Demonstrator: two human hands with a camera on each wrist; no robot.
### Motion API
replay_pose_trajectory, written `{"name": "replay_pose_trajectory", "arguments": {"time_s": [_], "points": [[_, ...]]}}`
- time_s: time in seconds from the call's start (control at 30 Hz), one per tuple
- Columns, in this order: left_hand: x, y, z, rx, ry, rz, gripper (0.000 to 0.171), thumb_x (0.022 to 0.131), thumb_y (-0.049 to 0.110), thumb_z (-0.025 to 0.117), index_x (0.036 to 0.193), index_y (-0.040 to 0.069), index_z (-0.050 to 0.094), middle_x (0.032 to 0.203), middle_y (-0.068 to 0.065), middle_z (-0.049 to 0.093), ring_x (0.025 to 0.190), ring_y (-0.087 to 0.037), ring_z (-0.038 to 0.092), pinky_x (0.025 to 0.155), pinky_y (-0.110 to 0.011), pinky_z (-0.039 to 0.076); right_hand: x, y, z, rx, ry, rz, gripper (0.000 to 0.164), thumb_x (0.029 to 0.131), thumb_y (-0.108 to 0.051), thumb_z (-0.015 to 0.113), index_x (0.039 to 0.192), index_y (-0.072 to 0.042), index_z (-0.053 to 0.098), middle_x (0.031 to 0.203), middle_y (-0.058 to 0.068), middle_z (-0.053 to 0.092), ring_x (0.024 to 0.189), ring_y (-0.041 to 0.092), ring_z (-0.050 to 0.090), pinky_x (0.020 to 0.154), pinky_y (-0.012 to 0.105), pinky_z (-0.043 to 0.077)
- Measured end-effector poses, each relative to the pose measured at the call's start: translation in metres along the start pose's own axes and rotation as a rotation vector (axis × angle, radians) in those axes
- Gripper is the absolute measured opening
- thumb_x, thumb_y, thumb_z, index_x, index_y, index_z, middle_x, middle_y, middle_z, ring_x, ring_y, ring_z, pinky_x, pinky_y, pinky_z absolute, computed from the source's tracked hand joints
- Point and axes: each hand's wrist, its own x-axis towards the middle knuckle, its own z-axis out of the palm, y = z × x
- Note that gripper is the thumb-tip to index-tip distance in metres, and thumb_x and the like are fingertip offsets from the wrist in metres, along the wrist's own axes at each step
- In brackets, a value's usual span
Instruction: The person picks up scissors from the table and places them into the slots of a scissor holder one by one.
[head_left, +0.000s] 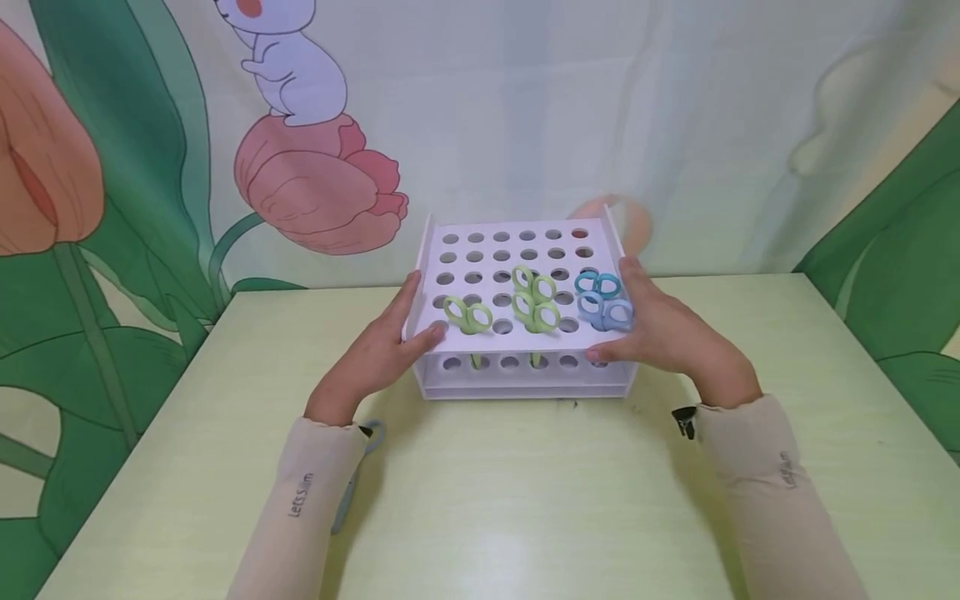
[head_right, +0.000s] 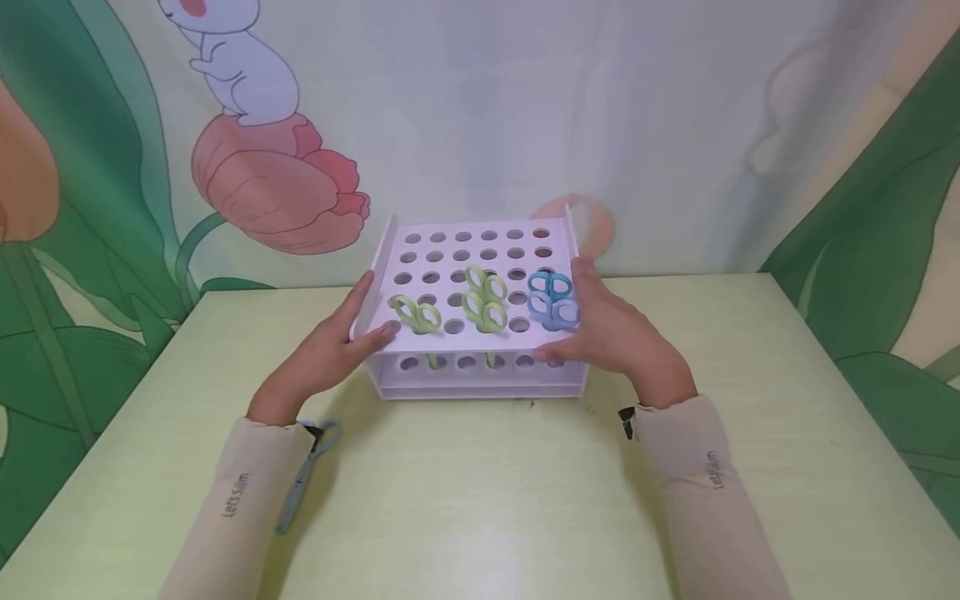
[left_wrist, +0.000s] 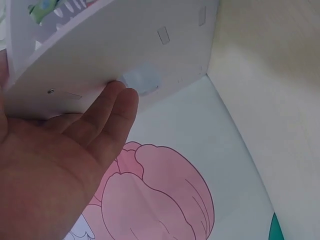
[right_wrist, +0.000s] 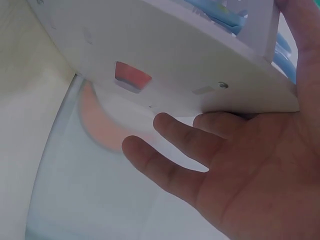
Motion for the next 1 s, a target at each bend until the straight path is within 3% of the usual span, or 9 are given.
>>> {"name": "replay_pose_trajectory", "arguments": {"time_s": [0.13, 0.3, 0.37, 0.53, 0.8, 1.0], "points": [[-0.008, -0.002, -0.002, -0.031, -0.001, -0.011, 0.093, 0.098, 0.052, 0.06, 0.163, 0.031, -0.003, 0.166, -0.002, 0.019, 0.132, -0.028, 0.044, 0.112, -0.05, 0.032, 0.003, -0.004, 0.003, -0.002, -0.002, -0.007, 0.146, 0.067, -0.064, 0.086, 0.16, -0.018, -0.017, 0.153, 0.016, 0.034, 0.121, 0.033, 0.045, 0.102, 0.054, 0.038], [-0.021, -0.001, -0.003, 0.005, -0.004, 0.004, 0.091, 0.1, 0.046, 0.061, 0.163, 0.031, -0.003, 0.165, -0.001, 0.022, 0.135, -0.027, 0.043, 0.108, -0.051, 0.038, 0.004, -0.007, 0.003, 0.007, -0.005, -0.006, 0.147, 0.067, -0.062, 0.087, 0.16, -0.018, -0.017, 0.146, 0.015, 0.04, 0.118, 0.032, 0.046, 0.1, 0.053, 0.039], [-0.028, 0.0, -0.003, 0.029, -0.005, 0.021, 0.091, 0.1, 0.043, 0.062, 0.164, 0.029, -0.002, 0.163, -0.004, 0.029, 0.14, -0.026, 0.04, 0.108, -0.052, 0.038, 0.004, -0.008, 0.003, 0.009, -0.007, -0.003, 0.147, 0.067, -0.062, 0.087, 0.16, -0.018, -0.018, 0.147, 0.015, 0.04, 0.119, 0.032, 0.046, 0.101, 0.053, 0.039], [-0.044, 0.004, -0.002, 0.091, -0.013, 0.023, 0.09, 0.1, 0.039, 0.063, 0.164, 0.029, 0.0, 0.153, -0.009, 0.045, 0.137, -0.029, 0.046, 0.107, -0.054, 0.038, 0.002, -0.007, 0.002, 0.015, -0.009, 0.012, 0.147, 0.067, -0.061, 0.087, 0.16, -0.019, -0.018, 0.145, 0.015, 0.041, 0.119, 0.033, 0.046, 0.1, 0.053, 0.039], [-0.071, 0.007, -0.002, 0.195, -0.016, 0.055, 0.088, 0.101, 0.036, 0.064, 0.164, 0.031, 0.003, 0.162, -0.006, 0.032, 0.135, -0.03, 0.048, 0.106, -0.054, 0.041, 0.0, -0.004, 0.002, 0.014, -0.013, 0.024, 0.147, 0.067, -0.061, 0.088, 0.16, -0.019, -0.019, 0.149, 0.017, 0.038, 0.12, 0.034, 0.045, 0.102, 0.054, 0.038], [-0.092, 0.002, -0.007, 0.209, -0.036, 0.094, 0.075, 0.102, 0.037, 0.063, 0.163, 0.025, 0.022, 0.156, -0.008, 0.042, 0.134, -0.029, 0.05, 0.107, -0.052, 0.039, 0.0, -0.005, 0.001, 0.024, -0.018, 0.039, 0.147, 0.069, -0.058, 0.088, 0.158, -0.022, -0.022, 0.152, 0.018, 0.035, 0.123, 0.034, 0.044, 0.103, 0.057, 0.038]]}}
